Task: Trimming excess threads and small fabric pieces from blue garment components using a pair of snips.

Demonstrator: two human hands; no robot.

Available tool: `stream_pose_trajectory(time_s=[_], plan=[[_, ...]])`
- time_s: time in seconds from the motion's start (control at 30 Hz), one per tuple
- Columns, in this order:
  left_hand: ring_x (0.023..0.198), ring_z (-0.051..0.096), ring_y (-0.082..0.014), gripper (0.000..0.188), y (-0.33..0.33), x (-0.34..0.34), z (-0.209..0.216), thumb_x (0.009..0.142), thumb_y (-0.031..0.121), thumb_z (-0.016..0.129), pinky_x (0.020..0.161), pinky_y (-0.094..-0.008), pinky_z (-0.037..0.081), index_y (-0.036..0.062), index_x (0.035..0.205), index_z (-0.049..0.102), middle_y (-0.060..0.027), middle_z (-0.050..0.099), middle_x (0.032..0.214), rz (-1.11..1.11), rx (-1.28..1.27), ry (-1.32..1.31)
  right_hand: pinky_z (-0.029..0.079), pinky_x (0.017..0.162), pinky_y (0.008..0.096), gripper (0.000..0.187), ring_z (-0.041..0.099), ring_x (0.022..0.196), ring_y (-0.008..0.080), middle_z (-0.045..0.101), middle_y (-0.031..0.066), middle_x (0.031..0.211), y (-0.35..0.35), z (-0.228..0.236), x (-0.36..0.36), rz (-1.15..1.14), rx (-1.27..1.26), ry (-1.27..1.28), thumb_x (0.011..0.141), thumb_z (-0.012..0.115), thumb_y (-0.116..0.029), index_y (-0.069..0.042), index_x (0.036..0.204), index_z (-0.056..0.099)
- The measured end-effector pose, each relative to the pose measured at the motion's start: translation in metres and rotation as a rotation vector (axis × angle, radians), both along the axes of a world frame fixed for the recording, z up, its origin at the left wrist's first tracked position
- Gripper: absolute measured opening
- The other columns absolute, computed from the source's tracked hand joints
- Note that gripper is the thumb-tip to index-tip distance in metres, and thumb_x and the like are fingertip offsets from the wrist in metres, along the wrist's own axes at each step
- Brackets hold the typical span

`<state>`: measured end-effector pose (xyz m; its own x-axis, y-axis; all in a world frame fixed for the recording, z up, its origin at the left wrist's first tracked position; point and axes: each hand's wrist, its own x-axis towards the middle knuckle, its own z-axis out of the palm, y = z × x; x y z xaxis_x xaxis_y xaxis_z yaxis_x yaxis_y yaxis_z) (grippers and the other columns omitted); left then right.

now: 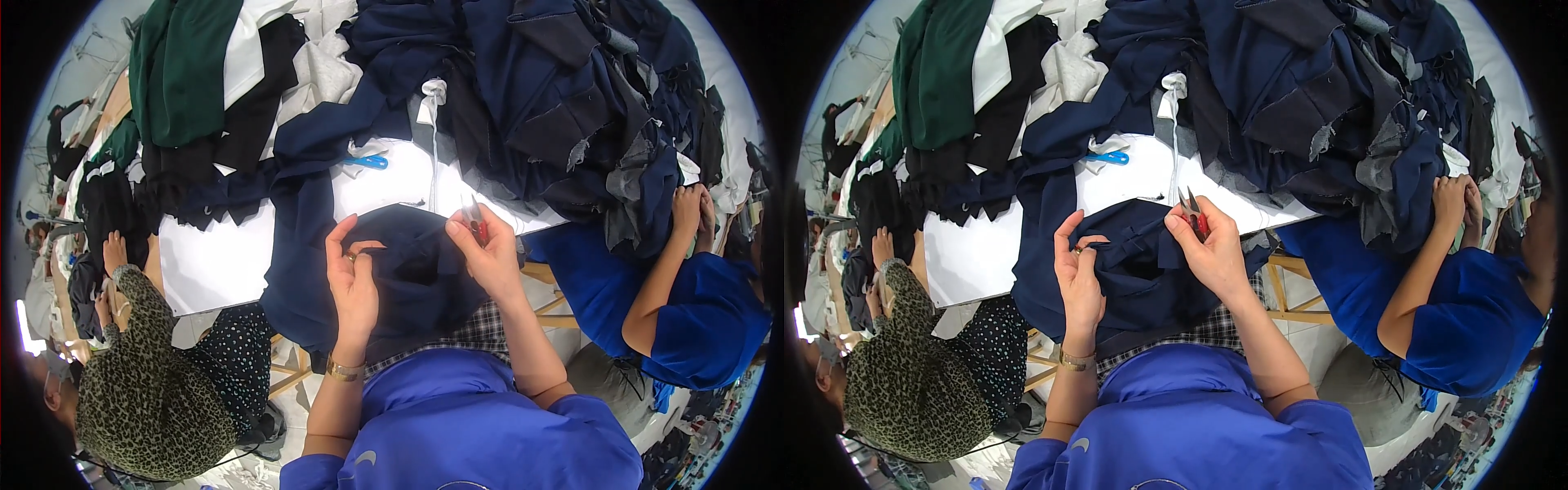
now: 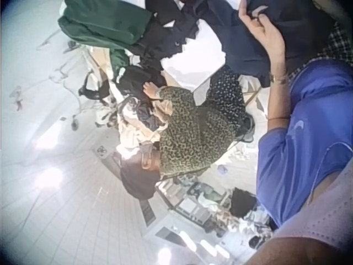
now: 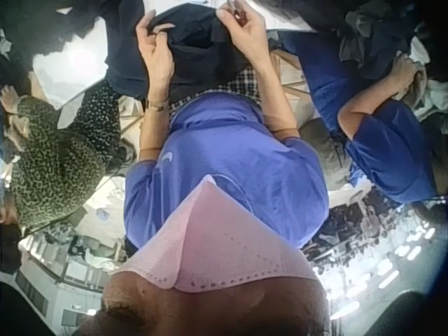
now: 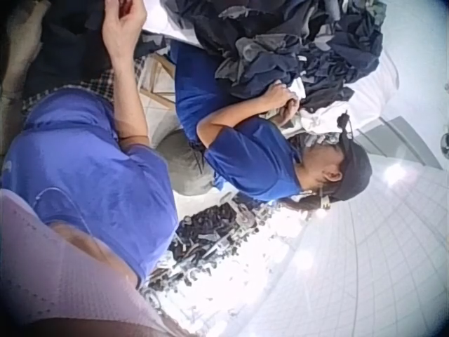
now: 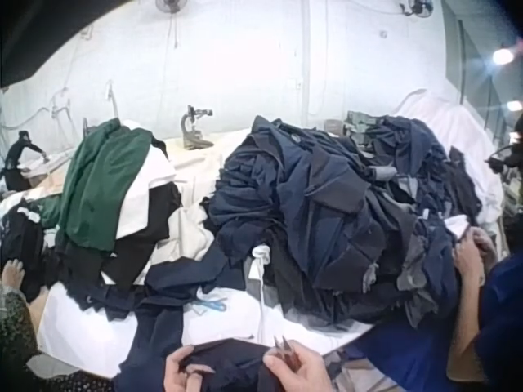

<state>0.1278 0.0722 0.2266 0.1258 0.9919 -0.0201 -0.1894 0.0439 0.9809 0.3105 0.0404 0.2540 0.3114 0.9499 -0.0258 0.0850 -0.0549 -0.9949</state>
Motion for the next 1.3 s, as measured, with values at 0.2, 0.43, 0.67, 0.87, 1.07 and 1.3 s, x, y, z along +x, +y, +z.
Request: stream_pose_trajectory(time_s=[0.2,0.43,0.67,0.87,1.07,1.3], plan=[[0.091,0.051,-0.0110,0.048,0.000,0.004,0.011,0.084,-0.003,0.051,0.082,-0.0230,0.039,0.0016,0.129,0.038,-0.0077,0.054,0.101,-0.042,0.031,0.100,0.028,0.051,0.0189,0.015,0.036,0.055,0.0015,0.046,-0.0062,0.061,-0.001,0.001,-0.003,-0.011,-0.009,0.091,0.088,0.060,-0.015,-0.002,0.083,0.057],[0.096,0.051,-0.0109,0.049,0.006,0.009,0.005,0.080,-0.008,0.057,0.086,-0.0231,0.042,-0.0001,0.126,0.043,-0.0076,0.053,0.110,-0.002,0.109,0.093,0.035,0.052,0.0172,0.008,0.045,0.060,0.0017,0.057,-0.0019,0.069,-0.016,0.016,-0.024,0.133,0.170,-0.015,0.083,0.064,-0.008,-0.001,0.084,0.059],[0.103,0.051,-0.0109,0.028,0.008,-0.001,-0.004,0.084,-0.006,0.054,0.088,-0.0226,0.041,0.0001,0.112,0.055,-0.0069,0.055,0.111,-0.137,-0.271,-0.309,0.043,0.047,0.0267,0.013,0.055,0.053,0.0184,0.057,0.0081,0.069,-0.018,0.016,-0.053,0.323,0.373,-0.307,0.076,0.068,-0.004,0.000,0.086,0.061],[0.088,0.059,-0.0095,0.021,0.006,-0.002,-0.006,0.088,0.006,0.058,0.076,-0.0209,0.048,0.0025,0.109,0.057,-0.0051,0.061,0.101,-0.276,-0.329,-0.589,0.043,0.045,0.0263,0.011,0.056,0.053,0.0173,0.056,0.0069,0.069,-0.018,0.015,-0.063,0.295,0.379,-0.335,0.076,0.067,-0.004,-0.001,0.084,0.061],[0.080,0.062,-0.0106,0.021,0.006,-0.001,-0.002,0.089,0.009,0.058,0.069,-0.0212,0.051,0.0034,0.109,0.057,-0.0060,0.063,0.096,-0.259,-0.452,-0.628,0.045,0.047,0.0260,0.011,0.056,0.054,0.0162,0.058,0.0067,0.072,-0.017,0.015,-0.061,0.308,0.378,-0.339,0.076,0.069,-0.006,0.000,0.084,0.063],[0.079,0.063,-0.0132,0.021,0.005,0.000,-0.008,0.089,0.007,0.056,0.070,-0.0245,0.054,0.0041,0.110,0.056,-0.0072,0.064,0.094,-0.268,-0.451,-0.680,0.038,0.049,0.0209,0.014,0.048,0.054,0.0083,0.059,0.0045,0.073,-0.008,0.016,-0.040,0.207,0.269,-0.111,0.073,0.073,-0.006,0.000,0.081,0.063]])
